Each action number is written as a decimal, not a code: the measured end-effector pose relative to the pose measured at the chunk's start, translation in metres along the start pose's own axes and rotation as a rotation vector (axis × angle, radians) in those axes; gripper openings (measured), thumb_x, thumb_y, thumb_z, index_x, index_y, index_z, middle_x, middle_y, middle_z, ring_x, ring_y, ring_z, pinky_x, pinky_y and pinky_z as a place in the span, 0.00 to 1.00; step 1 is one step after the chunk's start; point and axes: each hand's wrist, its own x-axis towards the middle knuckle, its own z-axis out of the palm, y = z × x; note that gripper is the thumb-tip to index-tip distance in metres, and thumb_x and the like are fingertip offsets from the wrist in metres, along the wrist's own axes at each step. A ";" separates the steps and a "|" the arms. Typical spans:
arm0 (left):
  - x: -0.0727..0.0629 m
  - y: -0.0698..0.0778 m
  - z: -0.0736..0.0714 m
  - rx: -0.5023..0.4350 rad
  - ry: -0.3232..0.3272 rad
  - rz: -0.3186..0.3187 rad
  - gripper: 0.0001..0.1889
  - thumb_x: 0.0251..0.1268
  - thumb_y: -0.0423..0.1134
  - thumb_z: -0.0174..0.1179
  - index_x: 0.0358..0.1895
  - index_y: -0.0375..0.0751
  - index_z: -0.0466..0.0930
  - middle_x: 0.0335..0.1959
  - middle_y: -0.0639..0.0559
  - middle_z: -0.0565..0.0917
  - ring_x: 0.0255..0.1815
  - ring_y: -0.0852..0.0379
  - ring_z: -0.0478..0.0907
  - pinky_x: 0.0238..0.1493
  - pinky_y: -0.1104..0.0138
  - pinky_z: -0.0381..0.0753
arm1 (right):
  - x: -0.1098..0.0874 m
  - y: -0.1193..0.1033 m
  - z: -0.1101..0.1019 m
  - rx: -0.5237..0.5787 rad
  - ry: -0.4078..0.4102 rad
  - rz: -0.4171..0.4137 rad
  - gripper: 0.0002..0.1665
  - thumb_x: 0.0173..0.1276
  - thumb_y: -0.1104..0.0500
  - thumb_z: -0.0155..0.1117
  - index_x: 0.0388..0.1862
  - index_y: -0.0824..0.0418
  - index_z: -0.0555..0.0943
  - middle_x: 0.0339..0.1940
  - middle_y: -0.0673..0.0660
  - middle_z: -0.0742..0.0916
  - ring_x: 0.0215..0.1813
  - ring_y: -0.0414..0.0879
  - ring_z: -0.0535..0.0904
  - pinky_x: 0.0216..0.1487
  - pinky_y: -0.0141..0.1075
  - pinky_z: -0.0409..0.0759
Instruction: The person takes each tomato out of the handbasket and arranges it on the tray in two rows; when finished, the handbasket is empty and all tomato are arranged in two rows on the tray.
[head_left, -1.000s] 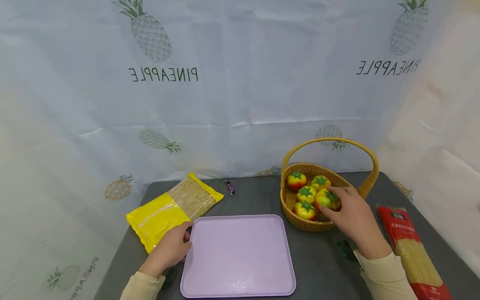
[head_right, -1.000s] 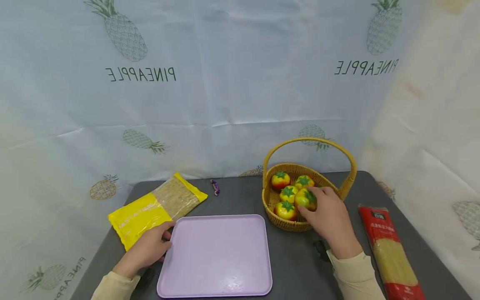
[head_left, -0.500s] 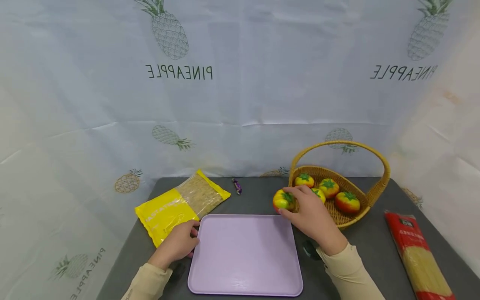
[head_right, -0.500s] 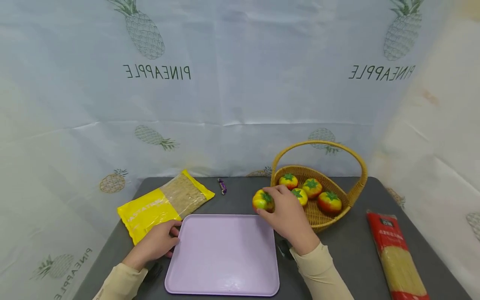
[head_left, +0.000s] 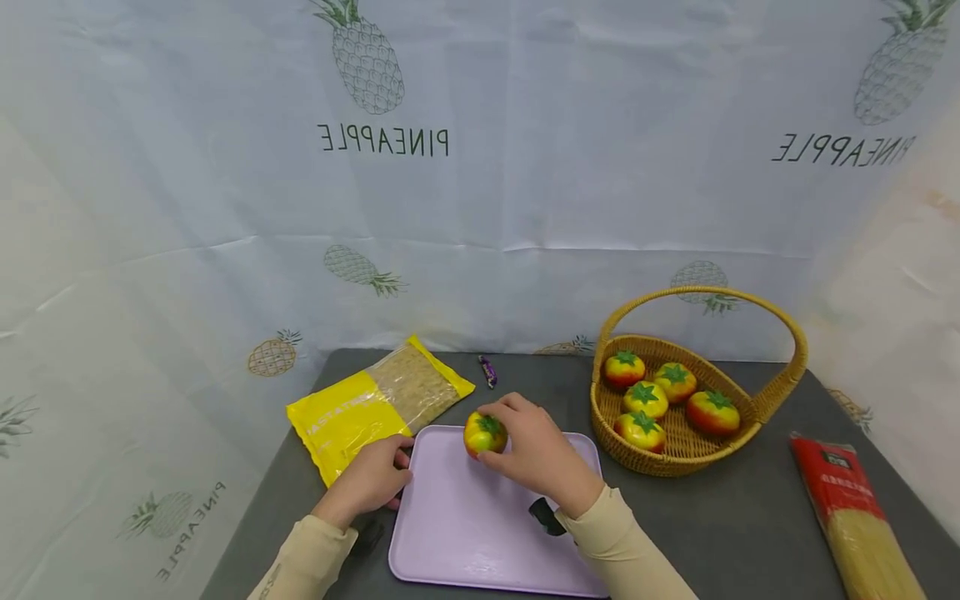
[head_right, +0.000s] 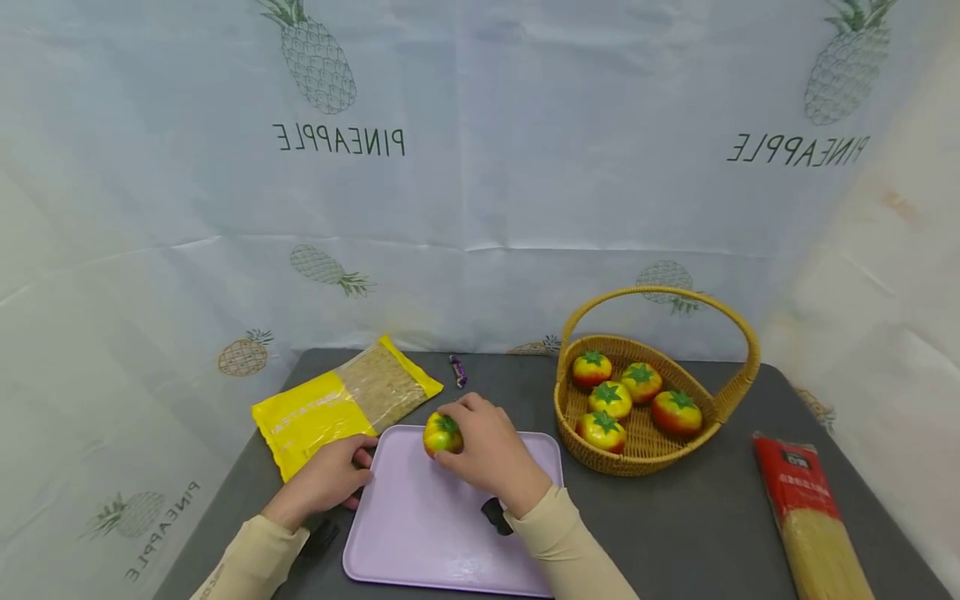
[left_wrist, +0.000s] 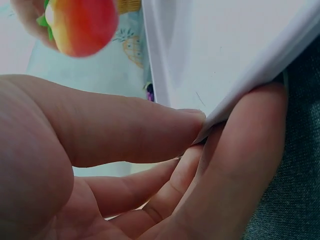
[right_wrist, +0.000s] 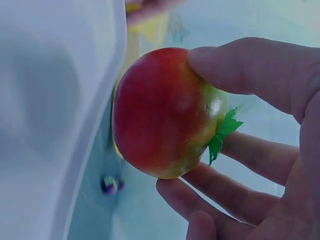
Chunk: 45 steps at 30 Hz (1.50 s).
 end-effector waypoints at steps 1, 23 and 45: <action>0.000 0.000 0.000 -0.002 0.000 0.001 0.30 0.67 0.29 0.69 0.72 0.31 0.76 0.41 0.47 0.80 0.33 0.54 0.79 0.27 0.64 0.89 | 0.002 -0.003 0.005 -0.007 -0.008 -0.018 0.35 0.62 0.50 0.84 0.67 0.54 0.86 0.59 0.54 0.86 0.55 0.49 0.84 0.63 0.50 0.83; 0.000 -0.001 0.001 -0.029 -0.034 0.042 0.27 0.70 0.30 0.66 0.72 0.30 0.77 0.36 0.47 0.78 0.28 0.54 0.78 0.25 0.65 0.88 | 0.017 -0.023 0.055 -0.110 -0.065 -0.112 0.32 0.64 0.44 0.83 0.65 0.52 0.87 0.55 0.51 0.86 0.52 0.46 0.82 0.59 0.47 0.79; 0.001 -0.003 0.001 -0.009 -0.035 0.036 0.28 0.72 0.32 0.66 0.74 0.32 0.76 0.34 0.48 0.78 0.25 0.54 0.78 0.26 0.65 0.87 | 0.017 -0.022 0.060 -0.112 -0.063 -0.120 0.32 0.64 0.44 0.83 0.65 0.51 0.86 0.55 0.51 0.86 0.52 0.45 0.82 0.59 0.47 0.79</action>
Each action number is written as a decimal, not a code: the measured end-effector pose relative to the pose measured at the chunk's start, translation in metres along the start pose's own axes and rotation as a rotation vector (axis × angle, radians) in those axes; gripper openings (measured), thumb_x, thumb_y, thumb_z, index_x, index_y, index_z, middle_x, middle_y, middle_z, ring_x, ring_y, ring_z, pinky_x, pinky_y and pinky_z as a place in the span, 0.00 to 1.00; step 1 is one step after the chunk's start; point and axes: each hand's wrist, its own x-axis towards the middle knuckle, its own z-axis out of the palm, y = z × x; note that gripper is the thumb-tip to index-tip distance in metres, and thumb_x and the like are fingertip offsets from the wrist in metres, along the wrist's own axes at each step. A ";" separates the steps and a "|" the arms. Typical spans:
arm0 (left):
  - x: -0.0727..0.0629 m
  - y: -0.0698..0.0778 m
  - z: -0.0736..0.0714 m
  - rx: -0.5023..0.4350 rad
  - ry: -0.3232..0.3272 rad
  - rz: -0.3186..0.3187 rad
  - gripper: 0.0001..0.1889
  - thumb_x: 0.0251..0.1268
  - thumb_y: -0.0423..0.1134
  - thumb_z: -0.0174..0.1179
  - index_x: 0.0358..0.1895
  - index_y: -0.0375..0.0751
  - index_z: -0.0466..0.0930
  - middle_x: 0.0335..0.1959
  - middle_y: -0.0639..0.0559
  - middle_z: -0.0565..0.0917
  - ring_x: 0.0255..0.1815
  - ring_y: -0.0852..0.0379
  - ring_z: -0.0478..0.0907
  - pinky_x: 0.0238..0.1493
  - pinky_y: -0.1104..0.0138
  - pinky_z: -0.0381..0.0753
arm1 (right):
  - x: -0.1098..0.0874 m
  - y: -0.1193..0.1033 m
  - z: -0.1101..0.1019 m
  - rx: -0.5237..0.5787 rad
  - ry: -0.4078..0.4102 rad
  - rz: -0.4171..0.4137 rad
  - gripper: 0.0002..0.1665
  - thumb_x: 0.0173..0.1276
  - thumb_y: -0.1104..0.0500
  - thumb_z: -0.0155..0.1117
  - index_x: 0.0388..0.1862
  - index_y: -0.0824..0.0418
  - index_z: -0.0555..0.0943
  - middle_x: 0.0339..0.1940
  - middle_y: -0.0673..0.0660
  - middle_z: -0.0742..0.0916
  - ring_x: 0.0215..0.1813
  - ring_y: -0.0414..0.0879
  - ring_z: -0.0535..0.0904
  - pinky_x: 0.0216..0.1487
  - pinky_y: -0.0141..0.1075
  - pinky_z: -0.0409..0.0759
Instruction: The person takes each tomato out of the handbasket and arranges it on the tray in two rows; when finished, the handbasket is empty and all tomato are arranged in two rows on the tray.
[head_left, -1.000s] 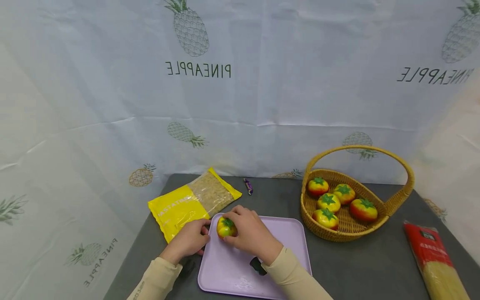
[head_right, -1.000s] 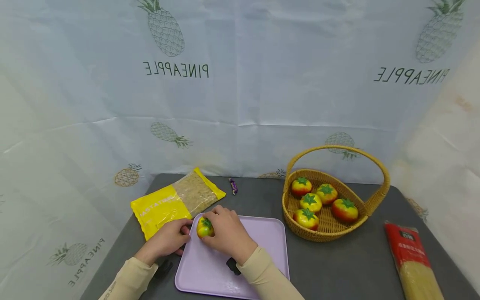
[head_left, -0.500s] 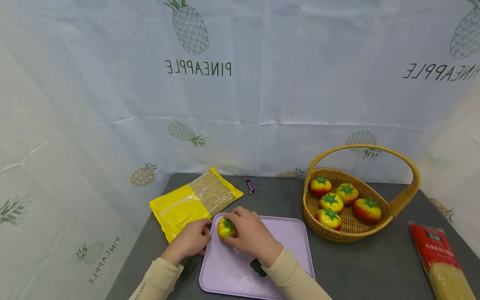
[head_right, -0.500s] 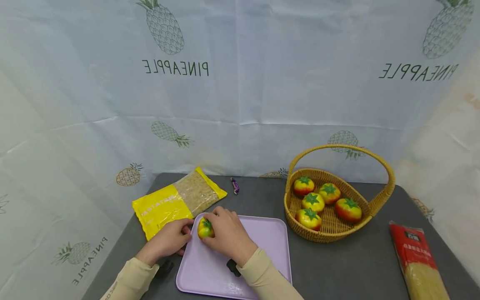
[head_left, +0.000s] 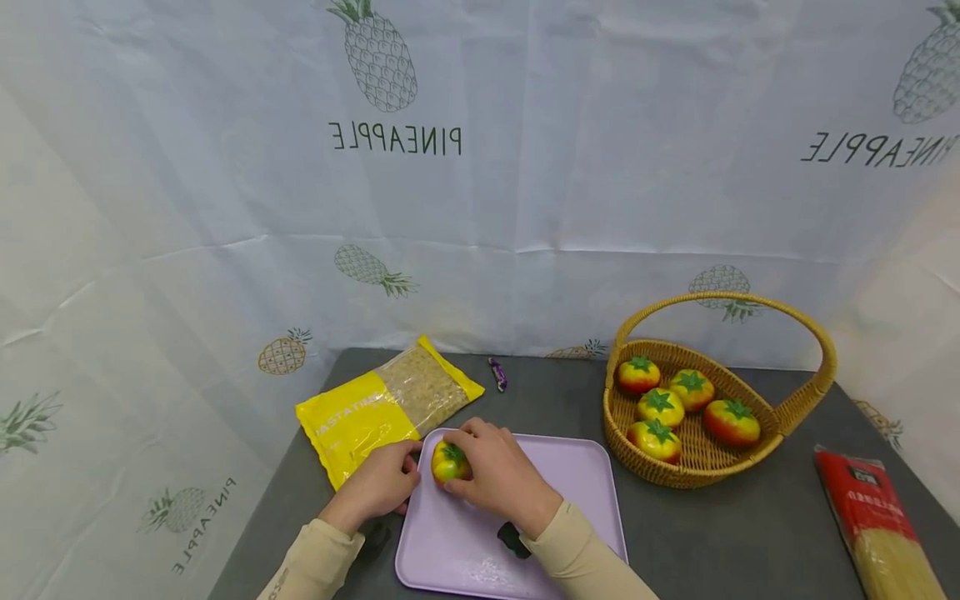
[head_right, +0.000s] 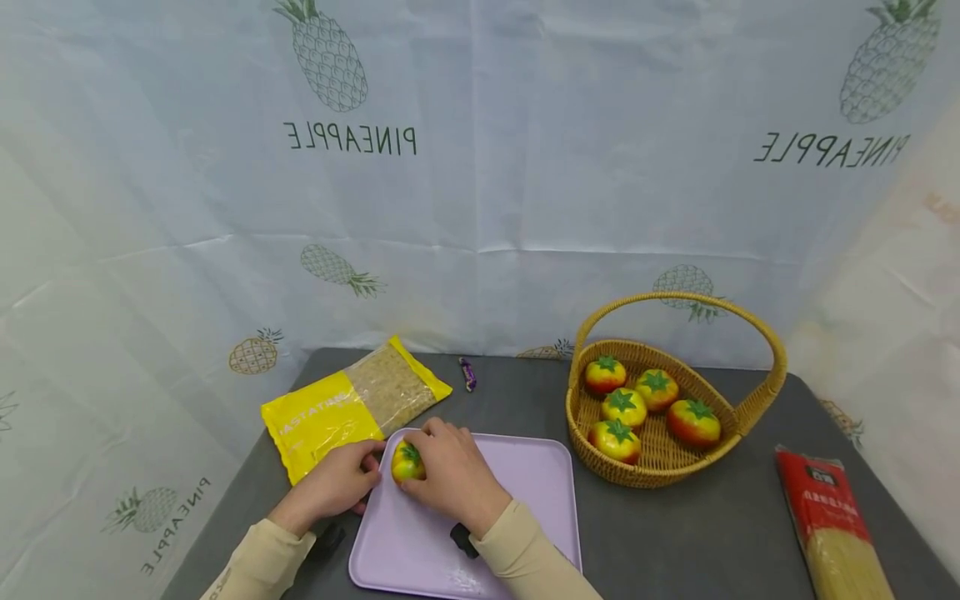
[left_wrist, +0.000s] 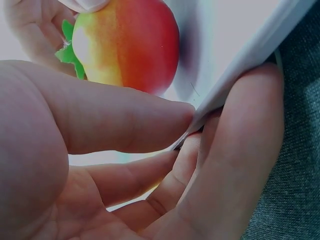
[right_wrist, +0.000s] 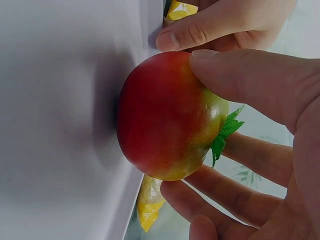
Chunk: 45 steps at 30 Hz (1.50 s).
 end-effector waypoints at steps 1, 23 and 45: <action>0.000 0.000 0.000 0.000 0.003 0.000 0.28 0.72 0.32 0.66 0.74 0.32 0.76 0.34 0.48 0.78 0.25 0.54 0.78 0.25 0.65 0.87 | 0.000 0.000 0.000 -0.002 0.001 -0.003 0.32 0.64 0.44 0.83 0.65 0.51 0.86 0.55 0.51 0.86 0.52 0.45 0.82 0.59 0.47 0.79; -0.001 0.000 0.001 0.000 -0.007 0.016 0.28 0.72 0.31 0.65 0.73 0.32 0.76 0.33 0.48 0.79 0.24 0.54 0.78 0.25 0.64 0.87 | -0.008 0.003 -0.015 0.059 -0.033 0.065 0.43 0.63 0.40 0.83 0.74 0.52 0.81 0.62 0.52 0.85 0.58 0.49 0.84 0.66 0.53 0.82; 0.001 0.002 -0.002 0.050 -0.079 -0.030 0.31 0.73 0.32 0.64 0.78 0.32 0.71 0.37 0.47 0.80 0.29 0.53 0.79 0.27 0.63 0.89 | -0.121 0.129 -0.127 -0.010 0.241 0.498 0.37 0.70 0.44 0.77 0.70 0.63 0.82 0.68 0.67 0.84 0.66 0.66 0.83 0.68 0.65 0.81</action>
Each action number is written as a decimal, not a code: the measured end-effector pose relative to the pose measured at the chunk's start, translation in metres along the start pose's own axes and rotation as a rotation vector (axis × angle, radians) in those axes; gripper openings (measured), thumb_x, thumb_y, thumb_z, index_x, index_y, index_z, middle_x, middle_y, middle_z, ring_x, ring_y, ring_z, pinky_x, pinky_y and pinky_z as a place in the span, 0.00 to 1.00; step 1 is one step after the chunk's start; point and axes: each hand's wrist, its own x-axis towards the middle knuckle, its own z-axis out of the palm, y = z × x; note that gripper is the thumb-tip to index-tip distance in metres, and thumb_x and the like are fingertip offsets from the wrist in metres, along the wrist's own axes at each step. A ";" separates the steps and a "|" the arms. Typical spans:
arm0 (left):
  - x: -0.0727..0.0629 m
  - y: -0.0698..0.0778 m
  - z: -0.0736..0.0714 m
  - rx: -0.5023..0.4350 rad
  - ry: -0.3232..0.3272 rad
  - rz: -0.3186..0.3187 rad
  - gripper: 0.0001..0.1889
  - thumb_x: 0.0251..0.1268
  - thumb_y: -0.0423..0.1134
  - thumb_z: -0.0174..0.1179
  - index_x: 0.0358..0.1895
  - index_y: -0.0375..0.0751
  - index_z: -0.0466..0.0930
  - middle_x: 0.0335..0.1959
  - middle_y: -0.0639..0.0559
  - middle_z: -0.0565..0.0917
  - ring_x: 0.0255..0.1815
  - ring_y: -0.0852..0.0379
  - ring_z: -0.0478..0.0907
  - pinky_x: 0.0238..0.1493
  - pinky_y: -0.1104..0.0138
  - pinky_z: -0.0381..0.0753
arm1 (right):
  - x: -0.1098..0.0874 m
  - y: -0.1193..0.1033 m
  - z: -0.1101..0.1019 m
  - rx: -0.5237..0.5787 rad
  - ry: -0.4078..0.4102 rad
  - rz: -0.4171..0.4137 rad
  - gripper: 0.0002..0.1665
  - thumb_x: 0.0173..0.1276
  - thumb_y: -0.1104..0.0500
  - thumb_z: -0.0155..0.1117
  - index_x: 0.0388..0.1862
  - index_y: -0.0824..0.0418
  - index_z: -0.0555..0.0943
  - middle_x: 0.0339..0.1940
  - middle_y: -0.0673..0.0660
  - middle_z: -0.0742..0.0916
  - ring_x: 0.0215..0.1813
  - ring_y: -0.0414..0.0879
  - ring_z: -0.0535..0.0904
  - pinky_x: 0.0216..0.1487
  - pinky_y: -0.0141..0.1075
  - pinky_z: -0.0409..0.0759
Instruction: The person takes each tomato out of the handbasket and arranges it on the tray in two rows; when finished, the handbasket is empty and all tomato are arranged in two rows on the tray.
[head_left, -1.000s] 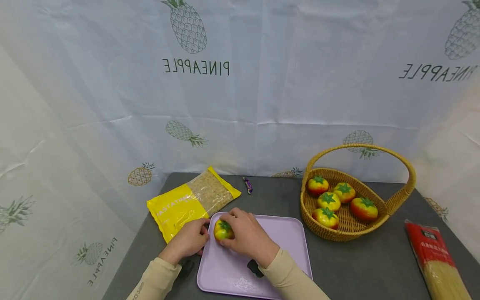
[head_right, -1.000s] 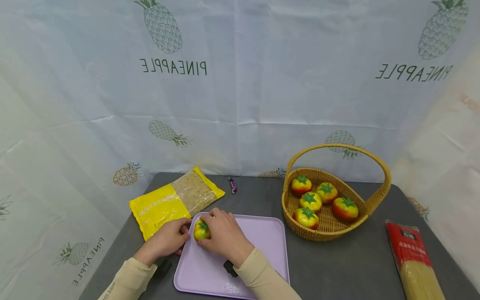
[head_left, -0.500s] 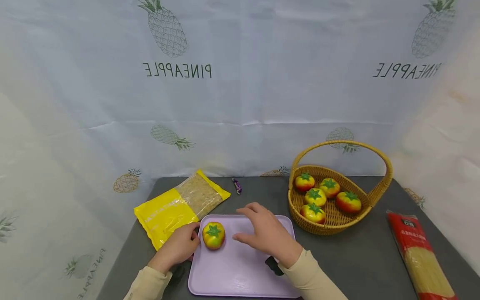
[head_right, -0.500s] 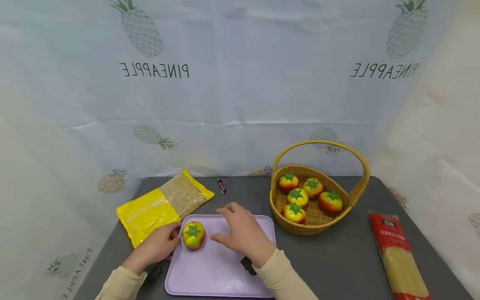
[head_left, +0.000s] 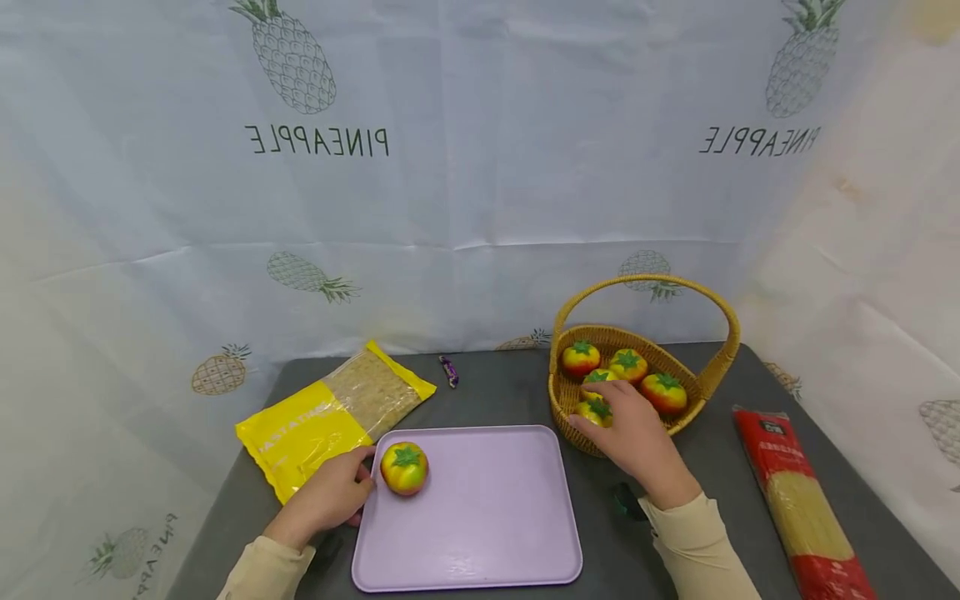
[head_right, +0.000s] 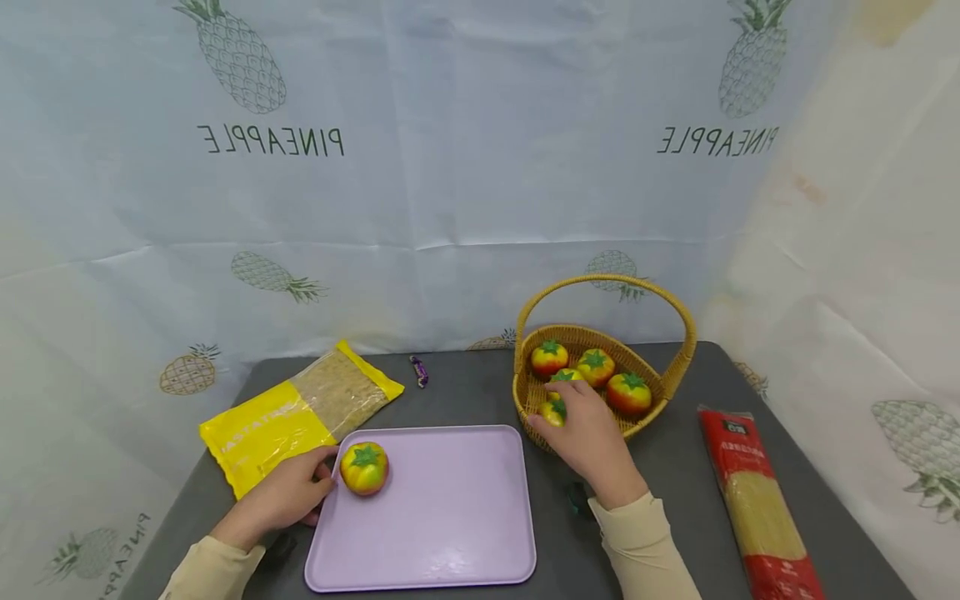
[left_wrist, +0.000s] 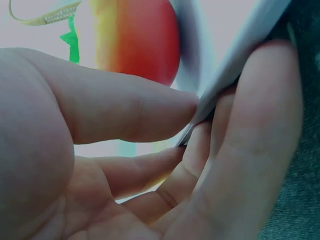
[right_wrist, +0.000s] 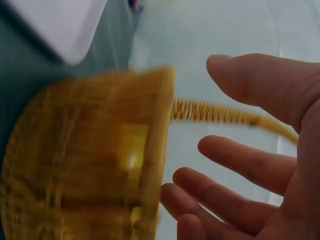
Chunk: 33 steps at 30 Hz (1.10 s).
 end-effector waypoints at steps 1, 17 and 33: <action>0.001 0.000 0.000 0.003 -0.004 -0.001 0.31 0.73 0.33 0.64 0.78 0.33 0.70 0.37 0.47 0.80 0.29 0.53 0.79 0.27 0.63 0.89 | 0.001 0.005 -0.003 -0.003 0.002 0.017 0.37 0.70 0.44 0.77 0.70 0.63 0.82 0.69 0.68 0.84 0.68 0.67 0.82 0.69 0.66 0.80; 0.002 -0.002 0.001 0.012 0.004 -0.022 0.32 0.71 0.32 0.64 0.78 0.33 0.71 0.36 0.47 0.80 0.26 0.52 0.79 0.27 0.62 0.88 | 0.013 0.026 -0.010 -0.018 -0.092 0.107 0.42 0.68 0.37 0.77 0.66 0.67 0.83 0.63 0.70 0.86 0.61 0.66 0.83 0.63 0.64 0.82; 0.006 0.001 0.000 0.017 -0.006 -0.023 0.31 0.73 0.33 0.64 0.77 0.33 0.71 0.37 0.47 0.82 0.27 0.53 0.81 0.26 0.62 0.89 | 0.014 0.031 -0.001 0.017 -0.109 0.169 0.44 0.64 0.36 0.79 0.66 0.67 0.84 0.60 0.67 0.89 0.55 0.60 0.87 0.60 0.61 0.85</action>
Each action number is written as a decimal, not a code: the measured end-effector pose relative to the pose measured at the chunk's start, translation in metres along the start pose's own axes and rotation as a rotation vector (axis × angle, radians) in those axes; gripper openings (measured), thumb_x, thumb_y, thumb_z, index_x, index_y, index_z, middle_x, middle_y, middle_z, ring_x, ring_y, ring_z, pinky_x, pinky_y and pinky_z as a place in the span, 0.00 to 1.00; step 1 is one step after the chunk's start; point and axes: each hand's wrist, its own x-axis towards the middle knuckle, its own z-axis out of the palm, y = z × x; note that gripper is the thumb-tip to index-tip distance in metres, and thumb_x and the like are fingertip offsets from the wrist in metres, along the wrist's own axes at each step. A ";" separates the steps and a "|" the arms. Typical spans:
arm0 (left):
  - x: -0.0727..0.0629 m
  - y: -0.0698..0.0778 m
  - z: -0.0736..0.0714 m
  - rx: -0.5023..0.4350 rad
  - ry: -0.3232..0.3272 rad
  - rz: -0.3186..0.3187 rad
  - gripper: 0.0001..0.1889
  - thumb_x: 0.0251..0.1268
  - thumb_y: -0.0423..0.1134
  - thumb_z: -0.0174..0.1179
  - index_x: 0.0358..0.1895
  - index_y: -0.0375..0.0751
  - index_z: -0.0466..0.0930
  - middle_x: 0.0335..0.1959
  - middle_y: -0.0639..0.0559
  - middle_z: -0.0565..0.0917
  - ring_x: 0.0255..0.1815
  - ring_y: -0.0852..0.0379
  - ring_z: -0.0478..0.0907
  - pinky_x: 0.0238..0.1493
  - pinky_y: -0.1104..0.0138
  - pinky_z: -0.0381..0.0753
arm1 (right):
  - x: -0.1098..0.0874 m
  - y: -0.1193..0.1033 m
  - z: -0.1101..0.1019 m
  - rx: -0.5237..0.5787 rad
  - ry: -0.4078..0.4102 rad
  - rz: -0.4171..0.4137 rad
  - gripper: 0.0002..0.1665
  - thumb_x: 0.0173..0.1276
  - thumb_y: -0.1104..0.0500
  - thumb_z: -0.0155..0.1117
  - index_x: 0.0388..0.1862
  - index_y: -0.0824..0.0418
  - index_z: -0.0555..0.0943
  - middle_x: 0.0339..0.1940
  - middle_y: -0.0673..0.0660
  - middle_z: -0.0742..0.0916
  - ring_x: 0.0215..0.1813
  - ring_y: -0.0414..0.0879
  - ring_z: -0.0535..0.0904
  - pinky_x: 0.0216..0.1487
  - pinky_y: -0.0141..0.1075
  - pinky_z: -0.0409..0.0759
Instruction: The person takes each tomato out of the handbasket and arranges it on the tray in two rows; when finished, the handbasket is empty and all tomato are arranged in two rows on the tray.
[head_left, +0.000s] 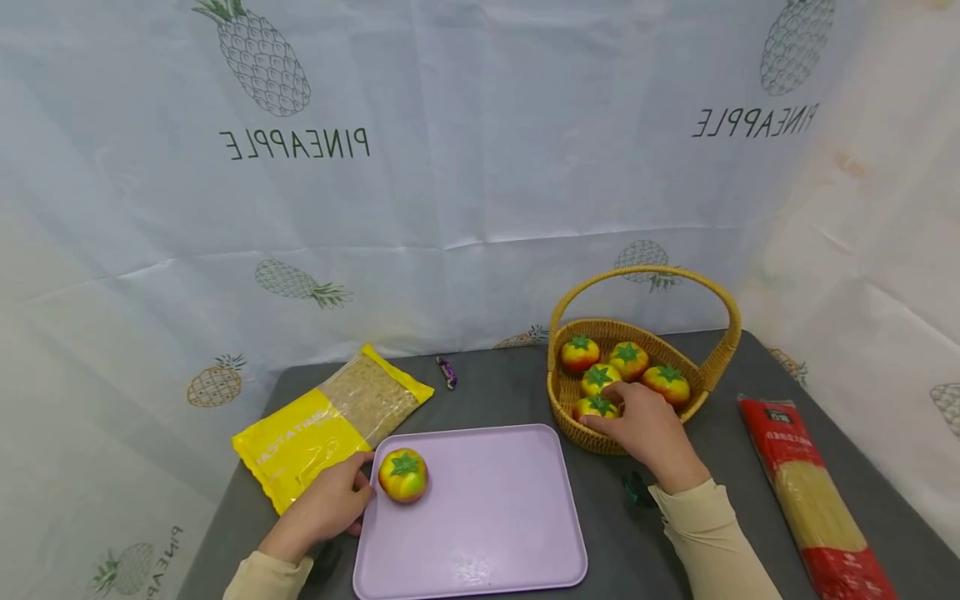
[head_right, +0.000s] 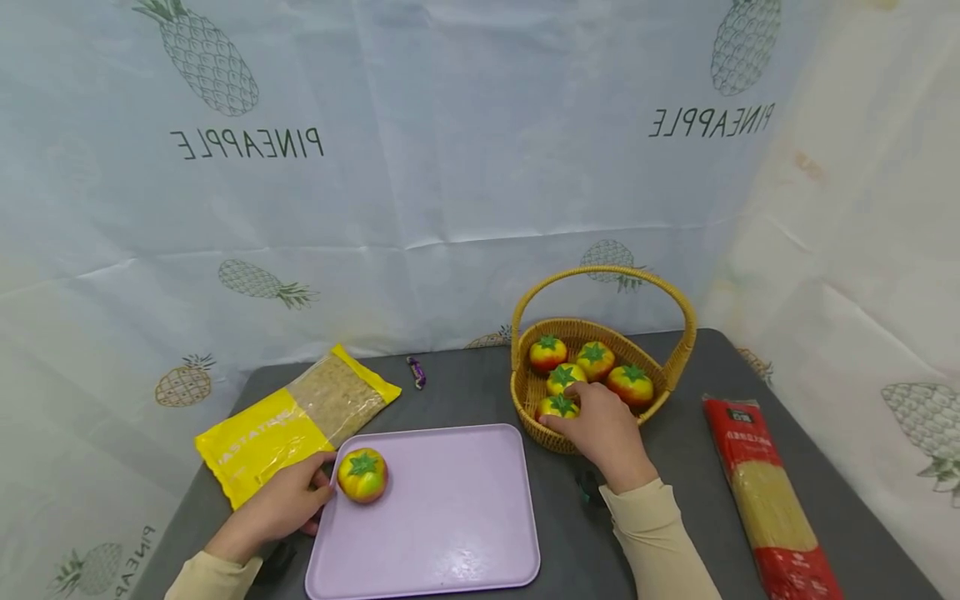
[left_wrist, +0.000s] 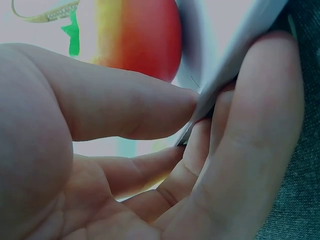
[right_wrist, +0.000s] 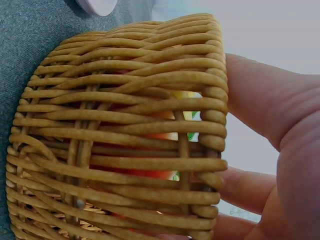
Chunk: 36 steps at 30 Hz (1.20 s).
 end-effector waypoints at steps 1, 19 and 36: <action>0.000 0.000 0.000 0.001 0.002 0.001 0.31 0.73 0.33 0.64 0.77 0.33 0.71 0.37 0.47 0.81 0.26 0.53 0.81 0.26 0.62 0.88 | 0.000 0.000 0.000 0.000 0.000 0.000 0.43 0.64 0.36 0.79 0.66 0.67 0.84 0.60 0.67 0.90 0.54 0.60 0.87 0.60 0.61 0.85; -0.002 -0.001 0.001 0.015 0.013 0.000 0.32 0.73 0.33 0.64 0.78 0.31 0.70 0.36 0.48 0.80 0.25 0.53 0.79 0.26 0.62 0.87 | 0.004 0.002 -0.004 -0.004 -0.021 -0.003 0.39 0.64 0.40 0.80 0.61 0.68 0.85 0.53 0.66 0.91 0.48 0.57 0.86 0.53 0.58 0.87; -0.001 -0.001 0.002 0.011 0.016 0.010 0.33 0.71 0.32 0.64 0.78 0.31 0.70 0.35 0.47 0.79 0.25 0.53 0.79 0.26 0.63 0.88 | -0.005 -0.003 -0.016 -0.031 0.000 0.006 0.43 0.65 0.37 0.78 0.67 0.66 0.83 0.60 0.67 0.89 0.53 0.59 0.85 0.59 0.61 0.85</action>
